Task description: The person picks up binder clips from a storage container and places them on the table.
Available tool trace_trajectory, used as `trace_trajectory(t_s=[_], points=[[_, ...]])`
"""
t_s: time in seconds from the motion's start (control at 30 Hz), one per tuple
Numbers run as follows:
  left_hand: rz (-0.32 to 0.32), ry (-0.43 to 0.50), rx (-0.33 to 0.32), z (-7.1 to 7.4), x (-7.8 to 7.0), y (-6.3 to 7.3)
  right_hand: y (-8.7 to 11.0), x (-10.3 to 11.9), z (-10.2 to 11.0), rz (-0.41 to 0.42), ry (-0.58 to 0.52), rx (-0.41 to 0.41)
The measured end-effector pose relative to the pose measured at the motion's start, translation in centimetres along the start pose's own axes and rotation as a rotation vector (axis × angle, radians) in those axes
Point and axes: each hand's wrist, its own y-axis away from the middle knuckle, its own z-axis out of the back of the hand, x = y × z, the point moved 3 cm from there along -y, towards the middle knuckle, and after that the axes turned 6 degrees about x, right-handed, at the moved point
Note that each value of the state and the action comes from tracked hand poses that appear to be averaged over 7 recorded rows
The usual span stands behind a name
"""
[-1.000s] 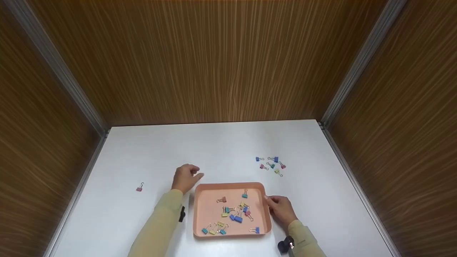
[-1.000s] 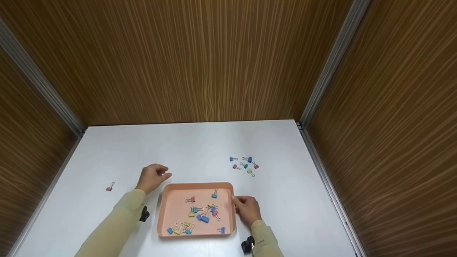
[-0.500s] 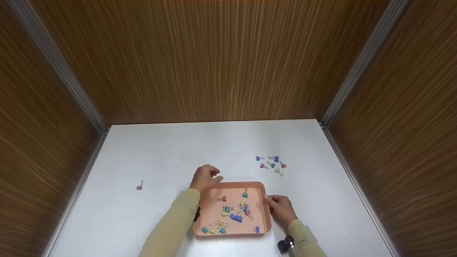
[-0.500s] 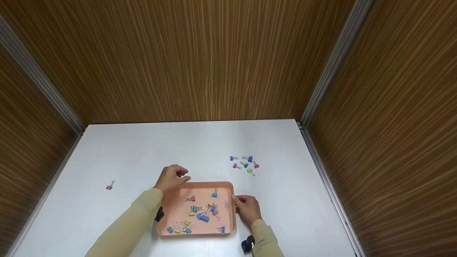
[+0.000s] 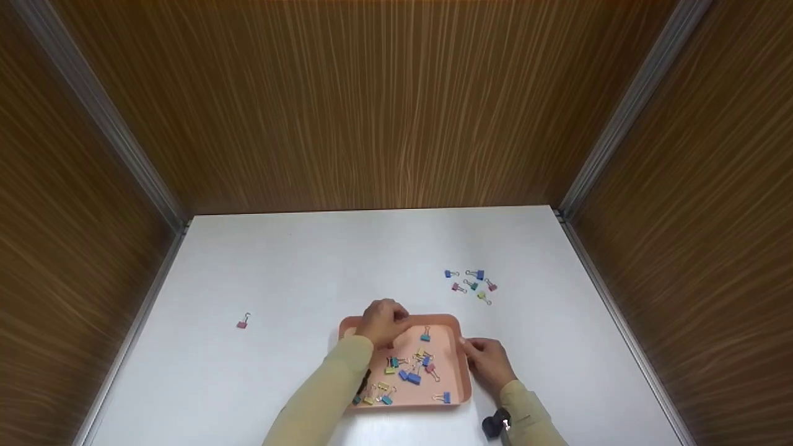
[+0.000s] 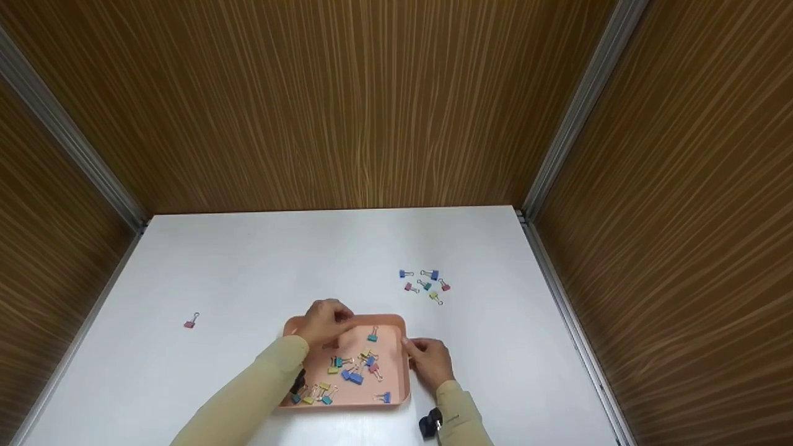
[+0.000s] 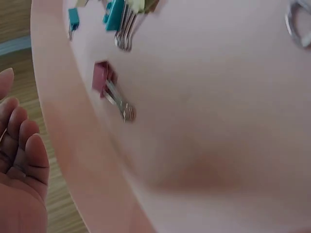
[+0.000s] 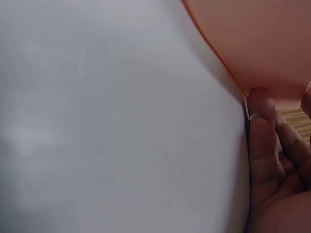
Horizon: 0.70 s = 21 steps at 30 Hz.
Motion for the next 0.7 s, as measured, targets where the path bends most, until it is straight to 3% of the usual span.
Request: trace_trajectory(t_s=[0.23,0.5,0.7], points=[[0.101,-0.013,0.109,-2.8,-0.5,-0.4,0.0,0.0,0.1,-0.035,0.004,0.0],[0.075,-0.083,0.126,-4.4,-0.9,-1.0,0.0,-0.3,0.2,-0.052,-0.023,0.009],[0.023,-0.157,0.081,-5.6,-0.7,-1.2,0.0,-0.2,0.2,-0.019,-0.004,0.003]])
